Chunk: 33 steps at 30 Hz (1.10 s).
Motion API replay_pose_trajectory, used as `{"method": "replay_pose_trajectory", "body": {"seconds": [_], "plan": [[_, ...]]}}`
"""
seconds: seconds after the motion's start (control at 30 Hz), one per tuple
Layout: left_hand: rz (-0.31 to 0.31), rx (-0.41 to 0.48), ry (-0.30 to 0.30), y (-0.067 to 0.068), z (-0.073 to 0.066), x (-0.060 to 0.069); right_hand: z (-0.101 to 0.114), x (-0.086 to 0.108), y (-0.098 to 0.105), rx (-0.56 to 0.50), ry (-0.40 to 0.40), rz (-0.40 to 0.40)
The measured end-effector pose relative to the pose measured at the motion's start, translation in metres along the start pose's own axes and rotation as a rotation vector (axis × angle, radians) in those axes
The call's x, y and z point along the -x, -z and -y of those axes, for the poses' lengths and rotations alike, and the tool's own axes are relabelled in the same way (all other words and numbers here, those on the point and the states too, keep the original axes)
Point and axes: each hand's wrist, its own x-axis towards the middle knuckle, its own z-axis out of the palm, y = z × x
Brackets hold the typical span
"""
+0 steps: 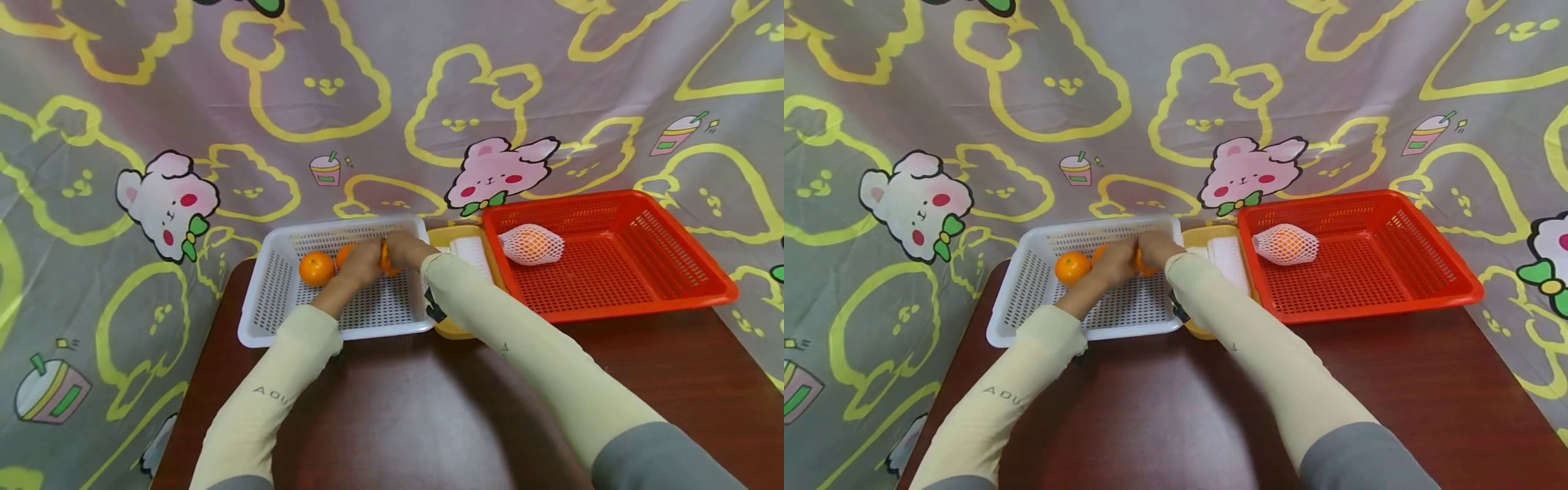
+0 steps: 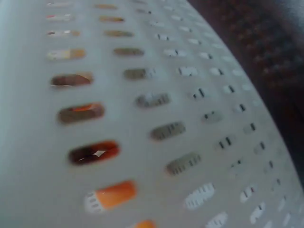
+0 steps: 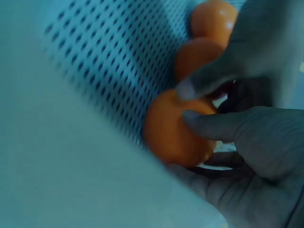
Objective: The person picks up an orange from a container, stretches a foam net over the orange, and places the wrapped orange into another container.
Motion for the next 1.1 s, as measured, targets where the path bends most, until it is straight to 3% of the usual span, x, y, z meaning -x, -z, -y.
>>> {"method": "replay_pose_trajectory", "body": {"seconds": [0.23,0.43,0.6,0.87,1.1], "plan": [[-0.070,-0.021,-0.012,-0.009,0.000,0.001,0.001,0.002,-0.001,-0.012,-0.026,-0.028],[-0.102,0.113,-0.015,0.001,-0.006,0.009,0.001,0.029,0.010,-0.037,0.022,-0.124],[-0.121,0.255,-0.013,0.019,-0.018,0.022,-0.009,0.054,0.026,-0.200,0.107,-0.232],[-0.151,0.434,-0.019,0.041,-0.049,0.049,-0.030,0.107,0.040,-0.467,0.201,-0.324],[-0.186,0.582,-0.061,0.041,-0.085,0.077,-0.051,0.162,0.031,-0.621,0.253,-0.371]]}}
